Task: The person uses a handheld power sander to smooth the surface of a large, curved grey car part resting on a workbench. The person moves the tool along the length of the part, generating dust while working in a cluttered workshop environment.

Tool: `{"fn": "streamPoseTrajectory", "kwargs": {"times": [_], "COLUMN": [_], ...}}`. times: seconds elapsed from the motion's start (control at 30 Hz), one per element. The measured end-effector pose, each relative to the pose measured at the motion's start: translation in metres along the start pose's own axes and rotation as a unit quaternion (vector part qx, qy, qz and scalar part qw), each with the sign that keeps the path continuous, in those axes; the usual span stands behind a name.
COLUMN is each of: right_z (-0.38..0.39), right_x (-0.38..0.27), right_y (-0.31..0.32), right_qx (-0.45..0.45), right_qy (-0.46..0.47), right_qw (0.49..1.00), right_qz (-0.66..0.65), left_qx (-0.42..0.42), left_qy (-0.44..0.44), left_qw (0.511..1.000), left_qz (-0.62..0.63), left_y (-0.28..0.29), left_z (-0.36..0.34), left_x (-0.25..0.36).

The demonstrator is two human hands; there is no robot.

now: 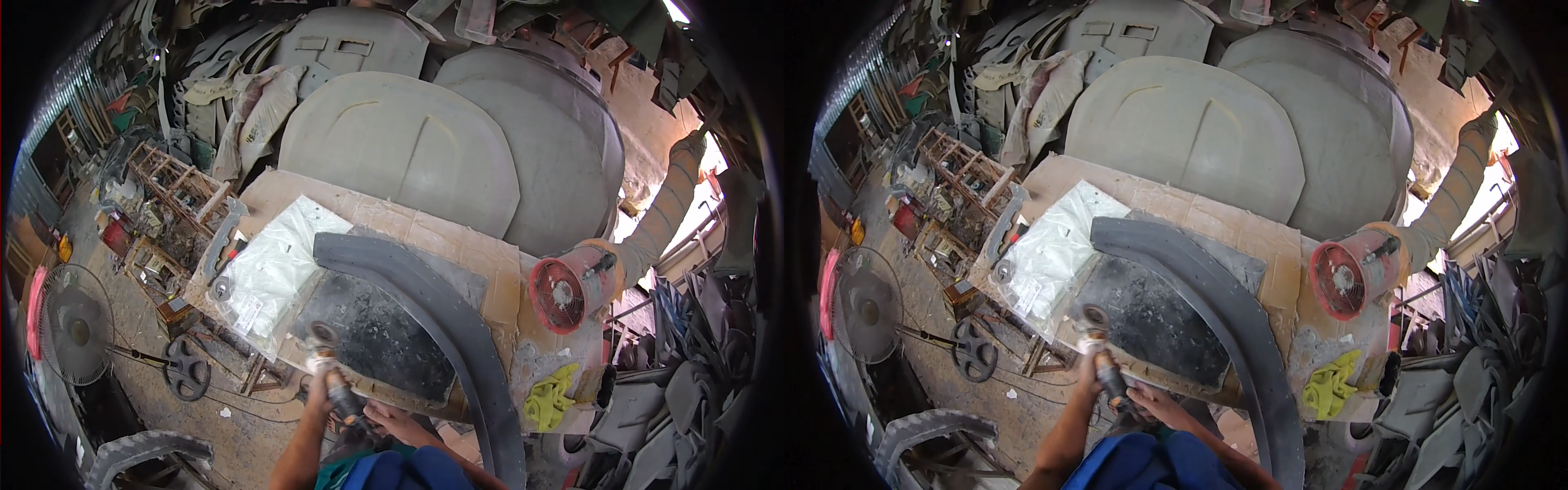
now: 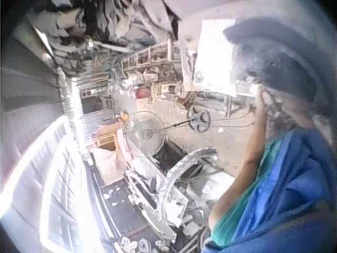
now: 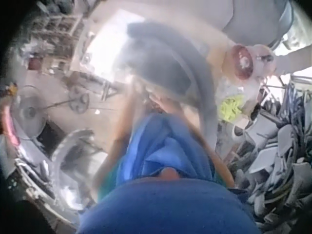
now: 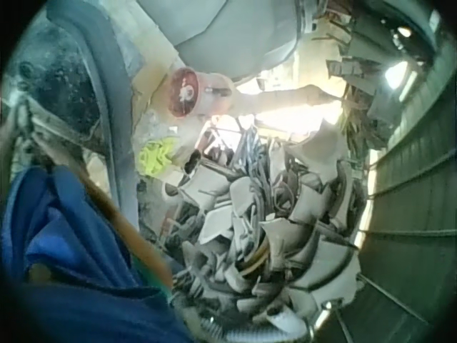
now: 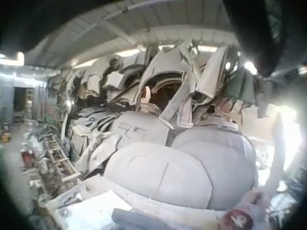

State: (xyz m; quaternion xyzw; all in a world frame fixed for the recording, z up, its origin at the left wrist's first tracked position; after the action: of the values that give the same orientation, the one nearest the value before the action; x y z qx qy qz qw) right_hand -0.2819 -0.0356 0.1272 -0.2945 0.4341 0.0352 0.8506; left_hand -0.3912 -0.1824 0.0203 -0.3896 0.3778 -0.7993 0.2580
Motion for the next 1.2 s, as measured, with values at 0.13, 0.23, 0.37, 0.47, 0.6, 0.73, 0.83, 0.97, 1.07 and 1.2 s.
{"fn": "streamPoseTrajectory", "kwargs": {"times": [0.13, 0.23, 0.37, 0.47, 0.6, 0.73, 0.83, 0.97, 1.07, 1.2], "right_z": [0.005, 0.018, 0.015, 0.031, 0.043, 0.044, 0.037, 0.032, 0.029, 0.026], "right_x": [-0.027, -0.015, 0.002, -0.022, -0.028, -0.029, -0.022, -0.015, -0.014, -0.04], "right_y": [0.042, 0.101, 0.197, 0.204, 0.222, 0.221, 0.226, 0.232, 0.233, 0.218], "right_qx": [0.025, 0.057, 0.14, 0.104, 0.083, 0.069, 0.088, 0.123, 0.131, 0.105], "right_qy": [-0.115, -0.156, -0.043, 0.047, 0.039, 0.018, 0.016, 0.04, 0.034, -0.024], "right_qw": [0.992, 0.985, 0.935, 0.953, 0.984, 0.994, 0.991, 0.981, 0.982, 0.992], "right_qz": [0.033, 0.052, 0.324, 0.281, 0.15, 0.081, 0.095, 0.144, 0.135, 0.071], "left_qx": [-0.017, 0.006, 0.022, 0.047, 0.055, 0.072, 0.079, 0.089, 0.1, 0.114], "left_qy": [0.045, 0.026, 0.044, 0.031, 0.021, 0.022, 0.034, 0.038, 0.027, 0.018], "left_qw": [0.998, 0.998, 0.997, 0.998, 0.998, 0.997, 0.996, 0.995, 0.994, 0.993], "left_qz": [-0.037, -0.06, -0.056, -0.039, 0.006, -0.006, -0.016, -0.025, -0.032, -0.026], "left_y": [-0.065, -0.084, -0.115, -0.117, -0.139, -0.141, -0.14, -0.137, -0.132, -0.13], "left_z": [-0.057, -0.085, -0.112, -0.114, -0.114, -0.118, -0.125, -0.128, -0.132, -0.137], "left_x": [-0.059, -0.092, -0.129, -0.141, -0.158, -0.159, -0.156, -0.155, -0.151, -0.141]}}
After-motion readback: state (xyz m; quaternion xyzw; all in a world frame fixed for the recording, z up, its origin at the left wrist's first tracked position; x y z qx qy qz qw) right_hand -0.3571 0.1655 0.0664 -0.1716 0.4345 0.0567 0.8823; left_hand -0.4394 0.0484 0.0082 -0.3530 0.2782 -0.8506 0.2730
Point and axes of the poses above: each hand's wrist, its own z-axis away from the middle knuckle, its own y-axis out of the back of the hand, x = y × z, the point moved 9 cm from there along -z, towards the middle knuckle, and after that the axes turned 14 degrees about -x, right-handed, at the moved point
